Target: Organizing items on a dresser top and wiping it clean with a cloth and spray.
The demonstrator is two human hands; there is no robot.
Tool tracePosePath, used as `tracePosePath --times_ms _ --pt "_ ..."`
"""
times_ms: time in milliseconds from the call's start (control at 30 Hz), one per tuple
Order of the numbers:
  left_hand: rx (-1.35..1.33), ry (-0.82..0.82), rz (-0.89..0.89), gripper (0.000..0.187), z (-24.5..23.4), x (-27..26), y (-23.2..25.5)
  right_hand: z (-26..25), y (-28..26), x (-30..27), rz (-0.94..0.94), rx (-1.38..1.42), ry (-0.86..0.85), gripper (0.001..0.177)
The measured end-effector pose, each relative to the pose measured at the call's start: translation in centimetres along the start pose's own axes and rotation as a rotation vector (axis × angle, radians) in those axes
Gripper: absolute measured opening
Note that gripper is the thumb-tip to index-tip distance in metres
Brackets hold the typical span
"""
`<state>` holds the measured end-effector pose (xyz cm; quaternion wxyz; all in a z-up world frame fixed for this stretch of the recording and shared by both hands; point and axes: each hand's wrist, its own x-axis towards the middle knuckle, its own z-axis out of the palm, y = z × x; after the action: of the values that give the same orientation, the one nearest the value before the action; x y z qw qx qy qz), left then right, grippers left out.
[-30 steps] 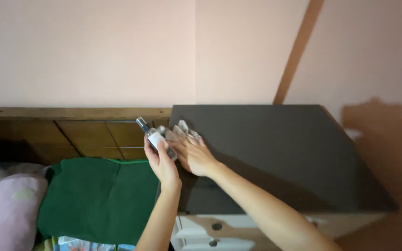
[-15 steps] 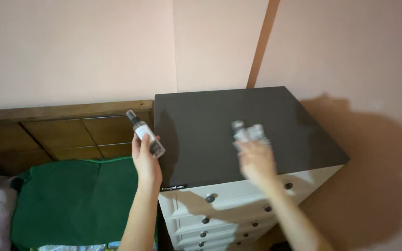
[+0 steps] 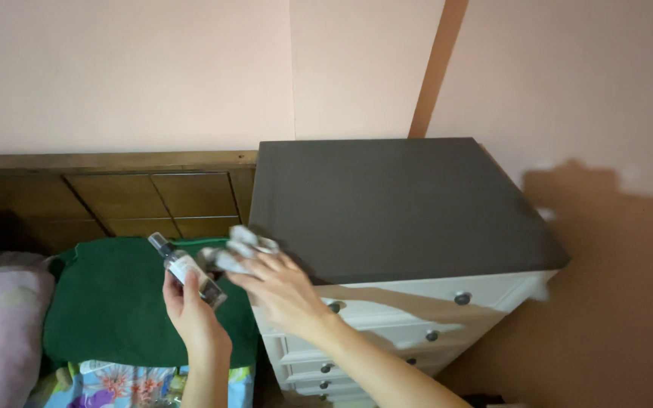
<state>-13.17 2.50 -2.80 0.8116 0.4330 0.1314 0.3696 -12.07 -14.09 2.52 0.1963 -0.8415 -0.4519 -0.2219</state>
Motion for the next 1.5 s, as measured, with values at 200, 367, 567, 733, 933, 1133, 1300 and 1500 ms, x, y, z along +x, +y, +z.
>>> tracePosePath --times_ms 200,367,567,733,933,1133,1300,1500 --pt "0.097 -0.016 0.068 0.052 4.4 -6.2 -0.2 -8.8 6.2 -9.3 0.518 -0.339 -0.146 0.033" --pt "0.16 -0.023 0.169 0.053 6.1 -9.8 -1.8 -16.3 17.9 -25.1 0.501 -0.466 0.245 0.04" --pt "0.081 -0.038 0.134 0.052 5.9 -12.0 -1.9 -19.1 23.3 -31.3 0.564 -0.56 0.401 0.036" --pt "0.031 -0.016 0.149 0.055 4.1 -12.4 -0.4 -14.3 18.1 -25.6 0.585 -0.741 0.375 0.038" --pt "0.115 0.051 0.143 0.055 1.2 -11.3 1.9 -7.6 6.2 -11.9 0.333 -0.37 0.122 0.043" --pt "0.186 0.07 0.071 0.053 0.0 -7.7 3.9 -3.2 3.3 -2.7 0.073 0.066 -0.025 0.044" --pt "0.305 0.023 0.052 0.055 0.4 -3.6 3.4 -0.5 5.2 3.4 0.031 0.178 -0.292 0.046" --pt "0.339 -0.166 -0.039 0.055 3.6 0.2 2.9 4.1 12.3 11.7 0.218 0.102 -0.337 0.046"
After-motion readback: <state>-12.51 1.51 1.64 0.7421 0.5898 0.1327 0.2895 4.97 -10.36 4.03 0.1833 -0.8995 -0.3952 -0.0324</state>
